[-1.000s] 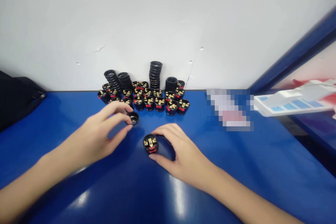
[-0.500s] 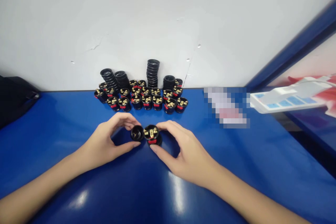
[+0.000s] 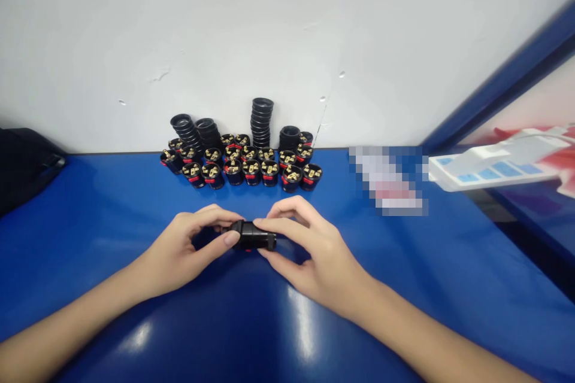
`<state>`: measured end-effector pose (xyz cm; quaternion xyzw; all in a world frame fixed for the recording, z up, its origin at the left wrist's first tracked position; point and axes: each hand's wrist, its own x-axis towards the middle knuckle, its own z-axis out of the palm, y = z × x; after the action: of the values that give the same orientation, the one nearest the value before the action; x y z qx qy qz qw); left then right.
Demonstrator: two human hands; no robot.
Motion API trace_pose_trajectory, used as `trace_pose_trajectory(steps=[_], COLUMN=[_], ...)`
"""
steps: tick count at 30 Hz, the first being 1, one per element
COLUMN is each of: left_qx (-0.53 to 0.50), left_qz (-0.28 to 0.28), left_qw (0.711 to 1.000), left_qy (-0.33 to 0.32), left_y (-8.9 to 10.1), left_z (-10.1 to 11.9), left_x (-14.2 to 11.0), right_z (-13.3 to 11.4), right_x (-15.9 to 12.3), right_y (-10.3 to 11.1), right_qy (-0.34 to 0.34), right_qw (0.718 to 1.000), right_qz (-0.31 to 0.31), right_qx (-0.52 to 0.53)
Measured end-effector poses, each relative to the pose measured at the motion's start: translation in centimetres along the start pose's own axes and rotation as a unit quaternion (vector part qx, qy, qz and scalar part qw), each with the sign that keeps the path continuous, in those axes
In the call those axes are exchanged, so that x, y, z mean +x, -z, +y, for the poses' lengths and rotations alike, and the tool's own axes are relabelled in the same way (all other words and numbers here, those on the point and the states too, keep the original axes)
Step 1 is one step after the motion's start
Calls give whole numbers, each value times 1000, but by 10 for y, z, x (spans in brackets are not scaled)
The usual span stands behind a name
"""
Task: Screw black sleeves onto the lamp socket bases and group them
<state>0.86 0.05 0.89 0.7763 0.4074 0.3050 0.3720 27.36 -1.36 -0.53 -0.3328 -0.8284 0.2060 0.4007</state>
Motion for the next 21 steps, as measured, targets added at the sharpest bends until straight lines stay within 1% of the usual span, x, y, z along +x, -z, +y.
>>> trace_pose_trajectory(steps=[3,6,12,14,16,18,19,21], left_qx=[13,2,-30,-39,-39,-25,-13,30], left_qz=[-9,-19,-26,-26,-14,12,26,47], left_qw=[1000,999,993,993,995,998,1000,994], left_qy=[18,40,112,110,91,49,12,-90], left_y=[-1,-1,-4,-5,-5,-5,-5,-5], left_z=[2,5,5,3,0,-3,-4,-6], left_x=[1,1,0,-1,-1,-2,-2,-2], right_z=[1,2,1,0,0,0,-1,-1], right_x=[0,-2,-3,-2,-1,0,1,1], right_y=[-1,-2,-5,-4,-4,-3,-3,-4], right_qy=[7,9,12,11,4,-22,-41,-81], right_qw=[1000,1000,999,999,999,998,996,989], right_qz=[8,16,20,21,27,33,36,36], right_qx=[8,11,25,28,27,48,68,117])
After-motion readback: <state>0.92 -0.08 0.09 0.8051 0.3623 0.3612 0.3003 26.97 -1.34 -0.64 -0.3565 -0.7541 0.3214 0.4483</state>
